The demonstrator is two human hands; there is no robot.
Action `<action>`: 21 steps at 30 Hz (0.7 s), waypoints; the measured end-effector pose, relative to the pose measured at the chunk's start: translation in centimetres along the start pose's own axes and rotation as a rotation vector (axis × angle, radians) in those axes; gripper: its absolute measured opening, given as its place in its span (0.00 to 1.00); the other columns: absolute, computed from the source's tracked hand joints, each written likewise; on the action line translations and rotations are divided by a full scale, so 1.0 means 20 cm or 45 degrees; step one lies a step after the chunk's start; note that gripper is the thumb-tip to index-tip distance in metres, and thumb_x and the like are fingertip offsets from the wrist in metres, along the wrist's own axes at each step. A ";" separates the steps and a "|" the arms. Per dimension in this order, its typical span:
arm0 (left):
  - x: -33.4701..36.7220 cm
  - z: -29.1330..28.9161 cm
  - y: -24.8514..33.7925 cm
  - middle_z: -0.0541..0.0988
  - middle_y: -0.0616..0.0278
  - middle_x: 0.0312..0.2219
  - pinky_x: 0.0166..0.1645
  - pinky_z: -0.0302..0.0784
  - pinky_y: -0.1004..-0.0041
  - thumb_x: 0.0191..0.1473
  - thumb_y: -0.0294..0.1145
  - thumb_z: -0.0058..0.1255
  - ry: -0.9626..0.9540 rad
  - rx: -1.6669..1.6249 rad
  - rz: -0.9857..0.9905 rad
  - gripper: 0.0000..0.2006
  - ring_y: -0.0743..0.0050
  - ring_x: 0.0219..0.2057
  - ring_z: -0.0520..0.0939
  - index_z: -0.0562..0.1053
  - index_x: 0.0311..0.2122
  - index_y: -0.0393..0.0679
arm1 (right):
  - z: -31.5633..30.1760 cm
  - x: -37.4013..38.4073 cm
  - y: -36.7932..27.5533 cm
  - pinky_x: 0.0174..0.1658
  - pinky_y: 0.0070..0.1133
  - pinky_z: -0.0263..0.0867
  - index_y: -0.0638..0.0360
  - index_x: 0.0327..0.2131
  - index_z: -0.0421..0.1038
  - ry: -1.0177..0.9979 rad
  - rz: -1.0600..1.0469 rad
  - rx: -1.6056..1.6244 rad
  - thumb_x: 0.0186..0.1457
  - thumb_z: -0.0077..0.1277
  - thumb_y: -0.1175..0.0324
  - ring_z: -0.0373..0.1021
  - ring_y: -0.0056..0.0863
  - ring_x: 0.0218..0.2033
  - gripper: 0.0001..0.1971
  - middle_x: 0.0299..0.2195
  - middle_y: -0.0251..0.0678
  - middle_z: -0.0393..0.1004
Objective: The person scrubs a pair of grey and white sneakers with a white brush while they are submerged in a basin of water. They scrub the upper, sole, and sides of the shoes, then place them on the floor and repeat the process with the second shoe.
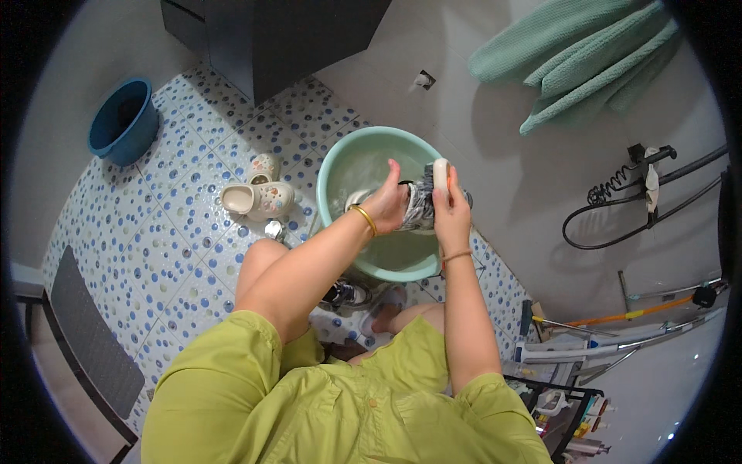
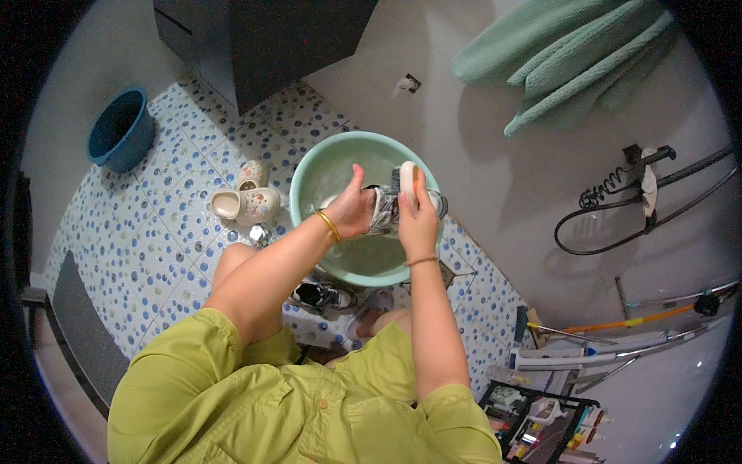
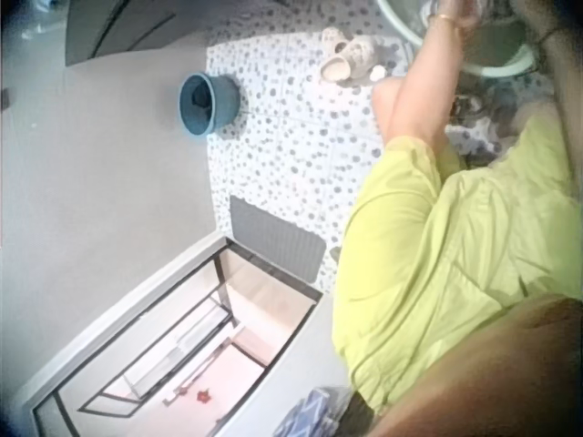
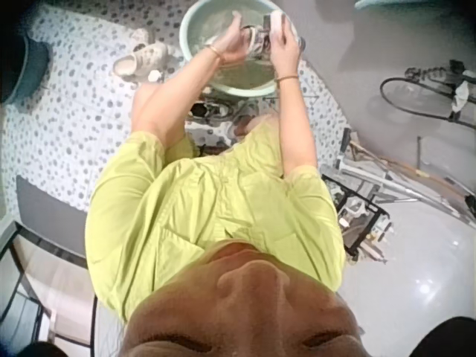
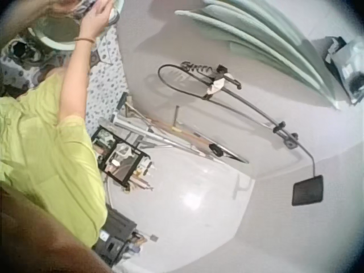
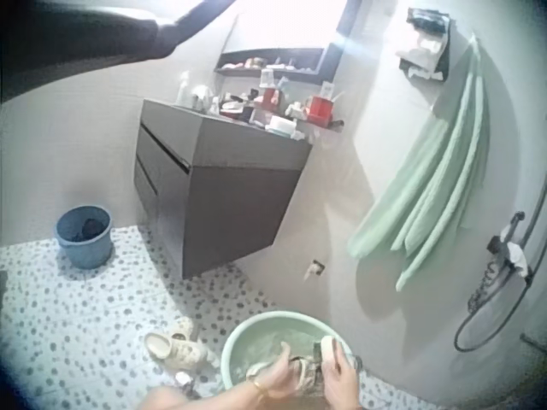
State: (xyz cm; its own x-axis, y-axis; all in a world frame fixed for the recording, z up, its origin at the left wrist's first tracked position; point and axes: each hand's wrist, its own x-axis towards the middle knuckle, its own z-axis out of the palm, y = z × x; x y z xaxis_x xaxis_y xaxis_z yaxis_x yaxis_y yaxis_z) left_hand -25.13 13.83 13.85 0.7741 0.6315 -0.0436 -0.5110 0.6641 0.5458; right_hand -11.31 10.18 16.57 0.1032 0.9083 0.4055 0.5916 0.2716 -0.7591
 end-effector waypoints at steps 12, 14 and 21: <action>0.00 -0.12 -0.06 0.71 0.65 0.17 0.23 0.62 0.75 0.35 0.26 0.50 0.776 0.740 0.301 0.05 0.78 0.18 0.68 0.70 0.19 0.34 | -0.26 -0.05 -0.01 0.48 0.20 0.58 0.56 0.54 0.55 -0.068 0.142 -0.136 0.48 0.51 0.70 0.65 0.28 0.45 0.28 0.46 0.42 0.66; -0.05 -0.04 -0.02 0.69 0.66 0.13 0.21 0.60 0.76 0.34 0.25 0.50 0.688 0.848 0.253 0.05 0.79 0.15 0.66 0.69 0.16 0.35 | -0.27 -0.03 0.17 0.47 0.20 0.59 0.55 0.54 0.55 -0.062 0.232 0.140 0.47 0.52 0.69 0.65 0.28 0.44 0.29 0.46 0.43 0.66; -0.10 -0.05 0.02 0.70 0.63 0.12 0.22 0.65 0.75 0.33 0.29 0.52 0.626 1.049 0.537 0.10 0.80 0.16 0.69 0.71 0.19 0.31 | -0.12 -0.11 0.30 0.46 0.20 0.61 0.62 0.55 0.48 -0.317 0.566 0.811 0.41 0.58 0.74 0.64 0.26 0.44 0.38 0.47 0.38 0.63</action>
State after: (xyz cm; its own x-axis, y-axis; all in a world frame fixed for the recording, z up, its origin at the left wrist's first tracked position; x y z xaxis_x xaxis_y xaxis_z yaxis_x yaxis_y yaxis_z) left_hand -27.21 13.32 13.37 0.2609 0.9642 0.0480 -0.1483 -0.0091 0.9889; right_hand -6.17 9.07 12.33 -0.0040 0.9975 -0.0703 -0.0385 -0.0704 -0.9968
